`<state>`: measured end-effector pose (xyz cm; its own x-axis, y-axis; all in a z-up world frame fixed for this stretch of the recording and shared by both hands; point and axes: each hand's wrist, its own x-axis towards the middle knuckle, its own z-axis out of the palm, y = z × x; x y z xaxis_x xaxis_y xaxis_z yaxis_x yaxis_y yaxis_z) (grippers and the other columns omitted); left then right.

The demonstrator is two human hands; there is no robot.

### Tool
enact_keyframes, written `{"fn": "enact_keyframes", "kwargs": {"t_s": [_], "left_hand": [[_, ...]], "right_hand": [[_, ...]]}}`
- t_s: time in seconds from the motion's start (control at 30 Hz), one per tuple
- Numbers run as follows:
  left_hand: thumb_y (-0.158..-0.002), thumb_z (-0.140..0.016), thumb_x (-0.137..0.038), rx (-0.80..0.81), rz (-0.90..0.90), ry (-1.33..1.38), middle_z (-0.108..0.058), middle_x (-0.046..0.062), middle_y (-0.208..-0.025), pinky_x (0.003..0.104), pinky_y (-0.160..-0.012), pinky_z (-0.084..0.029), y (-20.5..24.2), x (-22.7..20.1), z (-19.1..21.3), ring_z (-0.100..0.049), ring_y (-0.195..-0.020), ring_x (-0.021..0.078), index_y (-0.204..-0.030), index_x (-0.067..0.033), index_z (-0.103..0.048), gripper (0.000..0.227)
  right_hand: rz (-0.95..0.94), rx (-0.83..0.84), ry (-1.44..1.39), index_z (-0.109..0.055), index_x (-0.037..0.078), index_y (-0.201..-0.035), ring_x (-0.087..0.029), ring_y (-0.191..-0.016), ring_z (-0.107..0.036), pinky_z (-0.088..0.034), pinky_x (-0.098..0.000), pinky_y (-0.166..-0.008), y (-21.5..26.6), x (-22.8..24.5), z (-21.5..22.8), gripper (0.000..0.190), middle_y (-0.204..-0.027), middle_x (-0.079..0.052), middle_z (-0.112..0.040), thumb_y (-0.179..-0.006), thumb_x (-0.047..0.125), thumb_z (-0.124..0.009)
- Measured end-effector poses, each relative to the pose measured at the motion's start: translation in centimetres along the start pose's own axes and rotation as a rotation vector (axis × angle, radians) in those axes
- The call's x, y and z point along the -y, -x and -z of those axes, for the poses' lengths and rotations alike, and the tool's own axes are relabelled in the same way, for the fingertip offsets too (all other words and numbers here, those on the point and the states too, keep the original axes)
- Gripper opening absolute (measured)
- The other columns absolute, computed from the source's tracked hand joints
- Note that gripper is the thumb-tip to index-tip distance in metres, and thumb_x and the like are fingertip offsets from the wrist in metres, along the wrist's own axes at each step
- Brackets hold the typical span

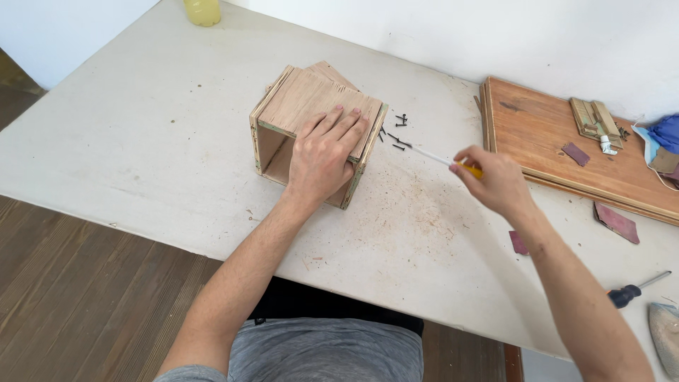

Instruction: The person assembles a small wooden box by screwing screws into pre-drilled holes on the sides and lid. They use a yellow-handled screwdriver to tighten each screw, then place the lid on top and secure it with additional screws.

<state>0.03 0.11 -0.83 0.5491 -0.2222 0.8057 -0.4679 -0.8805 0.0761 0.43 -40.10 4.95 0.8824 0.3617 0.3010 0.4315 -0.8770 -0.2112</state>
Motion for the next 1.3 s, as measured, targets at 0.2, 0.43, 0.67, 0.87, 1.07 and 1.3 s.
{"fn": "enact_keyframes", "kwargs": {"t_s": [0.2,0.43,0.67,0.87,1.07,1.3], "left_hand": [[-0.089,-0.079,-0.011,-0.032,-0.041,0.020,-0.088,-0.012,-0.156,0.041,-0.136,-0.050,0.3,1.4,0.0,-0.077,-0.154,0.0170,-0.158,-0.0342,-0.086,0.074],[-0.103,-0.070,-0.062,-0.215,-0.057,0.384,-0.096,-0.006,-0.146,0.060,-0.147,-0.024,0.3,5.5,6.3,-0.075,-0.160,0.0229,-0.132,-0.0372,-0.097,0.047],[-0.101,-0.064,-0.108,-0.072,0.023,0.105,-0.081,-0.003,-0.170,0.082,-0.145,-0.005,0.5,4.4,5.3,-0.053,-0.175,0.0288,-0.154,-0.0286,-0.087,0.098],[-0.076,-0.099,-0.095,0.011,0.093,0.125,-0.086,-0.006,-0.164,0.073,-0.137,-0.030,0.3,2.1,5.8,-0.069,-0.159,0.0315,-0.159,-0.0330,-0.086,0.105],[-0.075,-0.101,-0.093,0.017,0.131,0.128,-0.086,-0.004,-0.163,0.072,-0.138,-0.034,0.2,1.4,6.3,-0.070,-0.160,0.0321,-0.159,-0.0278,-0.086,0.107],[-0.074,-0.101,-0.096,0.036,0.166,0.155,-0.085,-0.003,-0.166,0.069,-0.143,-0.032,0.2,0.9,5.9,-0.069,-0.163,0.0301,-0.161,-0.0265,-0.084,0.113]], "right_hand": [[-0.248,0.043,0.105,-0.091,0.018,-0.139,-0.033,-0.116,-0.090,-0.071,-0.0482,-0.103,3.4,-5.6,-6.1,0.027,-0.115,-0.010,-0.095,-0.118,0.035,-0.089],[-0.286,0.026,0.016,-0.094,0.009,-0.140,-0.035,-0.114,-0.089,-0.071,-0.0490,-0.104,4.7,-4.7,-6.7,0.031,-0.122,-0.016,-0.094,-0.114,0.025,-0.096],[-0.158,-0.084,0.009,-0.085,0.014,-0.140,-0.036,-0.138,-0.066,-0.058,-0.0525,-0.110,5.1,-5.3,-7.8,0.027,-0.136,-0.006,-0.079,-0.119,0.031,-0.087],[-0.260,-0.074,0.056,-0.095,0.013,-0.146,-0.030,-0.141,-0.073,-0.065,-0.0405,-0.124,4.6,-3.0,-7.1,0.034,-0.138,-0.015,-0.086,-0.115,0.026,-0.099],[-0.255,-0.045,0.038,-0.095,0.013,-0.146,-0.030,-0.143,-0.072,-0.063,-0.0429,-0.128,4.7,-3.4,-7.7,0.035,-0.137,-0.015,-0.085,-0.113,0.026,-0.099],[-0.236,-0.063,0.061,-0.094,0.014,-0.145,-0.030,-0.142,-0.072,-0.062,-0.0428,-0.129,4.6,-4.3,-7.9,0.034,-0.136,-0.015,-0.084,-0.114,0.026,-0.098]]}}
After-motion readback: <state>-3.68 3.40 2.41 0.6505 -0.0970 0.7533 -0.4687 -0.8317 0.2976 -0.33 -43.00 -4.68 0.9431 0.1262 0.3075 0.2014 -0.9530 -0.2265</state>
